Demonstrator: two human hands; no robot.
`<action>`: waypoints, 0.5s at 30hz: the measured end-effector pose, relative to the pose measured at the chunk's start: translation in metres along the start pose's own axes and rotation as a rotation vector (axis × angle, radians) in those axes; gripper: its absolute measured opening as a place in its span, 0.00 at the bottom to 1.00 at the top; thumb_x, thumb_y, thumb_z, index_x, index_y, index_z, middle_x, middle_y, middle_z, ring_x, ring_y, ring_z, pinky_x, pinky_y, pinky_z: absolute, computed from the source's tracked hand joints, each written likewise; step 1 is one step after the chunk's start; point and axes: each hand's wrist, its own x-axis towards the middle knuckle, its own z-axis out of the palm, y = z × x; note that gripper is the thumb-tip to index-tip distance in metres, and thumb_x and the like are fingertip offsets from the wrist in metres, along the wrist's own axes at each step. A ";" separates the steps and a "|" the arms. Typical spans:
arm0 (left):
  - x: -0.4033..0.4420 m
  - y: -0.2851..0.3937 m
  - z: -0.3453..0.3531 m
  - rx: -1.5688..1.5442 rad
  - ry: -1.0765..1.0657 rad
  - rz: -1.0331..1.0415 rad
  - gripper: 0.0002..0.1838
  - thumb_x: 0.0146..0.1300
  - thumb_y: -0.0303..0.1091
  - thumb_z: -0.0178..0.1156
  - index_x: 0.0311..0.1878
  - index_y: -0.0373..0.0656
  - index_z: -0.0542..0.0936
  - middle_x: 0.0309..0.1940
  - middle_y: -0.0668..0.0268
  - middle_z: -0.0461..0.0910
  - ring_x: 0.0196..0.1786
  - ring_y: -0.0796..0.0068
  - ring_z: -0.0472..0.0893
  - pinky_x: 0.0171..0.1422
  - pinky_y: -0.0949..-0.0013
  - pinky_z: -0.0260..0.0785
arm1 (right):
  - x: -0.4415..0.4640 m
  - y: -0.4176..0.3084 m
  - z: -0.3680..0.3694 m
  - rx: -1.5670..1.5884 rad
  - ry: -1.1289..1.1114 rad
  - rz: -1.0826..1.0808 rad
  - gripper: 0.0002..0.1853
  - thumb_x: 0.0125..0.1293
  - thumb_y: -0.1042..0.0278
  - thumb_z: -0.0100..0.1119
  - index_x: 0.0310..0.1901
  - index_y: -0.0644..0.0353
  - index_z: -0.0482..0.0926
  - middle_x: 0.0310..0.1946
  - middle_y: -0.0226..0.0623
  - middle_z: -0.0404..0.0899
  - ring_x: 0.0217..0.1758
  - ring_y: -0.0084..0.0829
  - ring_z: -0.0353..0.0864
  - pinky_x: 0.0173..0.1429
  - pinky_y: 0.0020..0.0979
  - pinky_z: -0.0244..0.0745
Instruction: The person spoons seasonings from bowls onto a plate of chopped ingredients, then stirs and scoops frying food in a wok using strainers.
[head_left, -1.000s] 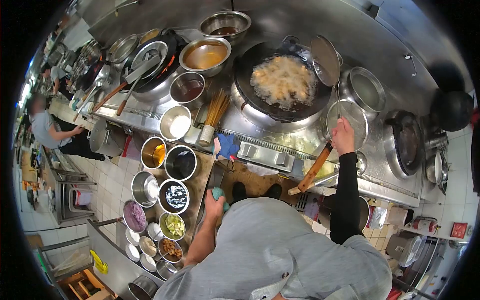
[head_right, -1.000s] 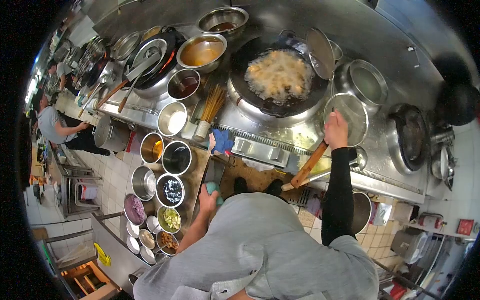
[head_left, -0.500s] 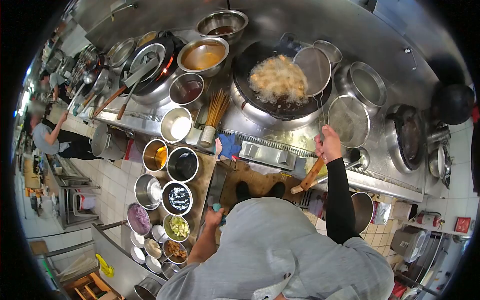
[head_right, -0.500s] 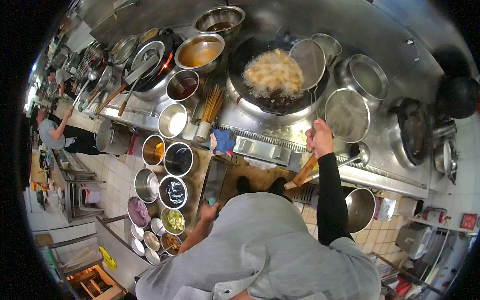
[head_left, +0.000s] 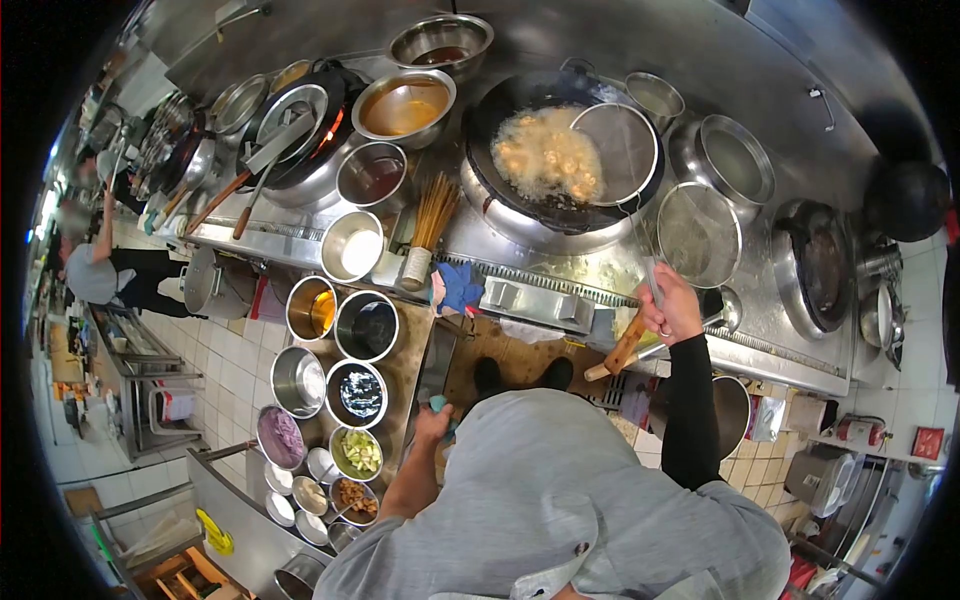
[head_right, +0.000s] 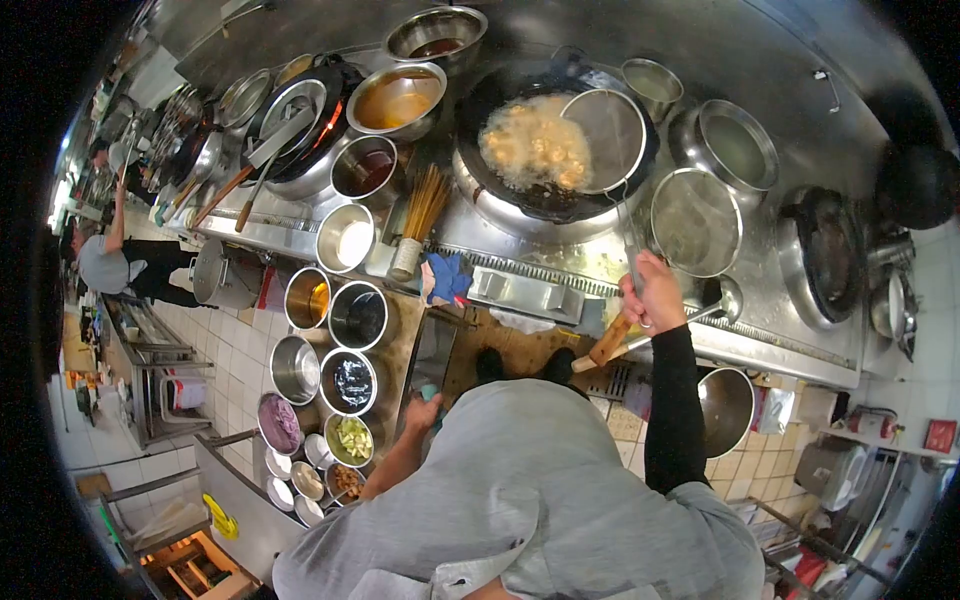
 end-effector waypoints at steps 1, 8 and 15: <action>-0.001 0.003 -0.001 0.023 -0.008 -0.011 0.47 0.53 0.62 0.64 0.65 0.30 0.71 0.60 0.38 0.76 0.65 0.42 0.75 0.69 0.53 0.67 | -0.003 -0.001 -0.001 -0.001 0.003 0.002 0.18 0.77 0.62 0.43 0.63 0.58 0.61 0.23 0.37 0.71 0.10 0.22 0.59 0.12 0.27 0.56; 0.015 -0.013 0.012 -0.051 -0.017 0.036 0.46 0.49 0.60 0.67 0.63 0.31 0.70 0.58 0.37 0.77 0.63 0.40 0.76 0.67 0.53 0.69 | -0.029 -0.014 -0.002 -0.055 0.023 -0.003 0.30 0.78 0.60 0.45 0.76 0.59 0.52 0.24 0.35 0.71 0.11 0.21 0.59 0.13 0.26 0.56; 0.012 0.003 0.001 0.051 -0.103 0.024 0.48 0.49 0.62 0.67 0.64 0.30 0.70 0.57 0.35 0.77 0.63 0.38 0.76 0.66 0.51 0.70 | -0.025 -0.010 -0.010 -0.198 0.101 -0.073 0.32 0.78 0.56 0.47 0.76 0.60 0.54 0.23 0.32 0.71 0.12 0.21 0.60 0.14 0.26 0.57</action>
